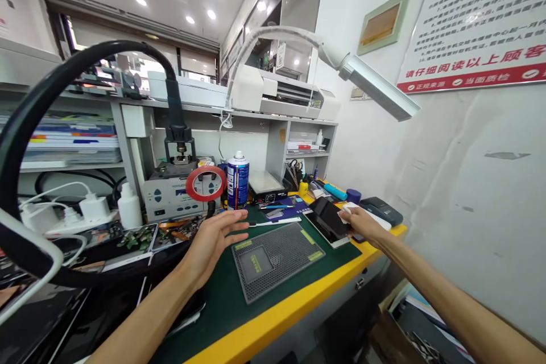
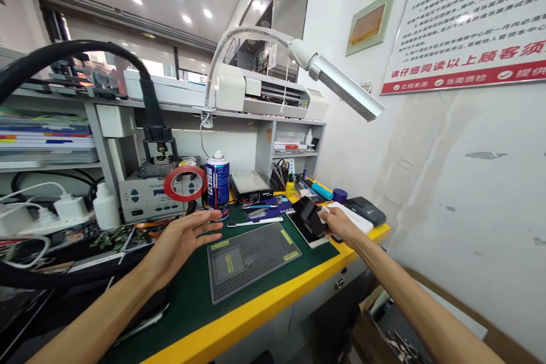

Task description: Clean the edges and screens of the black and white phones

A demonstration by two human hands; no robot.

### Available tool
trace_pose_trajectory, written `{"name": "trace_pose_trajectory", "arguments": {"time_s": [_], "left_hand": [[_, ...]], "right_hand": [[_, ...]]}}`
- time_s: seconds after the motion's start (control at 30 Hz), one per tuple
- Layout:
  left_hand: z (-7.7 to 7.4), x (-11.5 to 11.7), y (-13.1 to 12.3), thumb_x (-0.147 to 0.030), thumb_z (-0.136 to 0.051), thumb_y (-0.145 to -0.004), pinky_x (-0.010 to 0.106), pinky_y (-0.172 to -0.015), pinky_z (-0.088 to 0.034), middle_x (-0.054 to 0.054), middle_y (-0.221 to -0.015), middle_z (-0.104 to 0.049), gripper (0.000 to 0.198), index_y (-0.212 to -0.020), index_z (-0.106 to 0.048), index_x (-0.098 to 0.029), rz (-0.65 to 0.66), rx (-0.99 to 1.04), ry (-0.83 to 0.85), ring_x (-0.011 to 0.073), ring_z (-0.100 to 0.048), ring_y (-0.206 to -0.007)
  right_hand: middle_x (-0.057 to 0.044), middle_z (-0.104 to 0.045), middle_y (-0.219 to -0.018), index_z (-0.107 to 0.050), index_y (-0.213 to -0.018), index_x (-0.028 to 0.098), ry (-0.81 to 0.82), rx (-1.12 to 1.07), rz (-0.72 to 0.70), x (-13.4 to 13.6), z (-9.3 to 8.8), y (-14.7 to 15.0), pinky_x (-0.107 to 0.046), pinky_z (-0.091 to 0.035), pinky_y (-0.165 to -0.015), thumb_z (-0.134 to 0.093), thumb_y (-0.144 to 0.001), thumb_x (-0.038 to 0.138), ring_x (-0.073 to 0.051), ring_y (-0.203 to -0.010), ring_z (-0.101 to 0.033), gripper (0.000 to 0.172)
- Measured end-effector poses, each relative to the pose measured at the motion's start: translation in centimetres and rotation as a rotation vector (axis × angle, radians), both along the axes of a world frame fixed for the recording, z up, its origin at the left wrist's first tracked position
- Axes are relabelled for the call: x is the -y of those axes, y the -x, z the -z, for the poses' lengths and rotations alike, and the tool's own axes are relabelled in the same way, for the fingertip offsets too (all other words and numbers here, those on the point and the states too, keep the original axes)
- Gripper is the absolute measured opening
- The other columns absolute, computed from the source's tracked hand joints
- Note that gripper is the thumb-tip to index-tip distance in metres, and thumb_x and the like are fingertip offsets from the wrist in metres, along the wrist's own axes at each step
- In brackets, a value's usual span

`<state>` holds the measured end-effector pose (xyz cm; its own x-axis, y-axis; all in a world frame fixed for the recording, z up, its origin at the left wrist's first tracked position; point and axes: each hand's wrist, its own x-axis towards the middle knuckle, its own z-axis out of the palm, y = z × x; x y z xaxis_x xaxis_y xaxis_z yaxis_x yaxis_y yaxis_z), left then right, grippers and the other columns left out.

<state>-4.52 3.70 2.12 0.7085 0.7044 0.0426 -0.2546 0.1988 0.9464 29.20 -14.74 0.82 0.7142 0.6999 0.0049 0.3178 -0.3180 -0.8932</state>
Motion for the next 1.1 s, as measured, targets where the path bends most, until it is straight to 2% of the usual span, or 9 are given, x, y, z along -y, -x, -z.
{"name": "trace_pose_trajectory", "arguments": {"time_s": [0.13, 0.23, 0.43, 0.53, 0.63, 0.87, 1.1], "left_hand": [[0.4, -0.1, 0.1, -0.045, -0.070, -0.085, 0.042, -0.093, -0.058, 0.012, -0.130, -0.062, 0.037, -0.111, -0.071, -0.018, 0.021, -0.042, -0.035, 0.0325, -0.059, -0.118], [0.5, -0.3, 0.2, -0.045, -0.070, -0.085, 0.042, -0.092, -0.058, 0.012, -0.129, -0.062, 0.036, -0.109, -0.072, -0.018, 0.017, -0.047, -0.039, 0.0324, -0.059, -0.118], [0.7, -0.6, 0.2, -0.048, -0.070, -0.083, 0.041, -0.091, -0.057, 0.013, -0.129, -0.062, 0.039, -0.108, -0.072, -0.018, 0.013, -0.063, -0.070, 0.0322, -0.060, -0.117], [0.8, -0.6, 0.2, -0.050, -0.070, -0.083, 0.039, -0.090, -0.057, 0.013, -0.129, -0.062, 0.040, -0.108, -0.072, -0.018, 0.012, -0.080, -0.102, 0.0318, -0.060, -0.117], [0.5, -0.2, 0.3, -0.049, -0.069, -0.083, 0.038, -0.090, -0.056, 0.014, -0.126, -0.063, 0.039, -0.106, -0.072, -0.018, 0.003, -0.091, -0.126, 0.0314, -0.060, -0.117], [0.1, 0.3, 0.2, -0.048, -0.071, -0.079, 0.038, -0.088, -0.055, 0.015, -0.117, -0.066, 0.036, -0.097, -0.074, -0.017, -0.020, -0.119, -0.165, 0.0316, -0.061, -0.112], [0.6, -0.4, 0.3, -0.049, -0.071, -0.078, 0.039, -0.084, -0.055, 0.015, -0.114, -0.067, 0.036, -0.093, -0.074, -0.017, -0.044, -0.087, -0.225, 0.0315, -0.063, -0.107]], "right_hand": [[0.002, -0.052, -0.059, -0.046, -0.074, 0.020, 0.102, 0.053, 0.041, 0.1, 1.7, -0.6, -0.021, -0.040, -0.042, -0.052, -0.090, 0.033, -0.010, -0.043, -0.050, 0.022], [0.002, -0.053, -0.062, -0.046, -0.076, 0.020, 0.144, 0.101, 0.030, 0.0, 2.3, -0.5, -0.021, -0.042, -0.044, -0.049, -0.092, 0.034, -0.010, -0.044, -0.050, 0.021], [-0.001, -0.058, -0.066, -0.052, -0.078, 0.018, 0.247, 0.311, 0.011, -0.5, 2.3, -0.4, -0.024, -0.043, -0.051, -0.050, -0.091, 0.036, -0.014, -0.051, -0.056, 0.023], [-0.006, -0.066, -0.077, -0.060, -0.084, 0.016, 0.298, 0.486, 0.027, -0.9, 2.0, -0.4, -0.027, -0.044, -0.063, -0.052, -0.090, 0.033, -0.020, -0.070, -0.064, 0.020], [-0.010, -0.070, -0.088, -0.064, -0.086, 0.015, 0.363, 0.627, 0.028, -1.3, 1.8, -0.3, -0.028, -0.043, -0.070, -0.050, -0.091, 0.033, -0.025, -0.087, -0.066, 0.023], [-0.022, -0.071, -0.086, -0.067, -0.077, 0.011, 0.550, 0.848, 0.091, -1.9, 2.6, 0.3, -0.034, -0.043, -0.073, -0.046, -0.096, 0.031, -0.031, -0.087, -0.068, 0.035], [-0.022, -0.070, -0.093, -0.071, -0.085, 0.009, 0.584, 0.990, 0.069, -2.1, 3.6, 0.8, -0.035, -0.043, -0.078, -0.046, -0.095, 0.024, -0.031, -0.091, -0.067, 0.031]]}}
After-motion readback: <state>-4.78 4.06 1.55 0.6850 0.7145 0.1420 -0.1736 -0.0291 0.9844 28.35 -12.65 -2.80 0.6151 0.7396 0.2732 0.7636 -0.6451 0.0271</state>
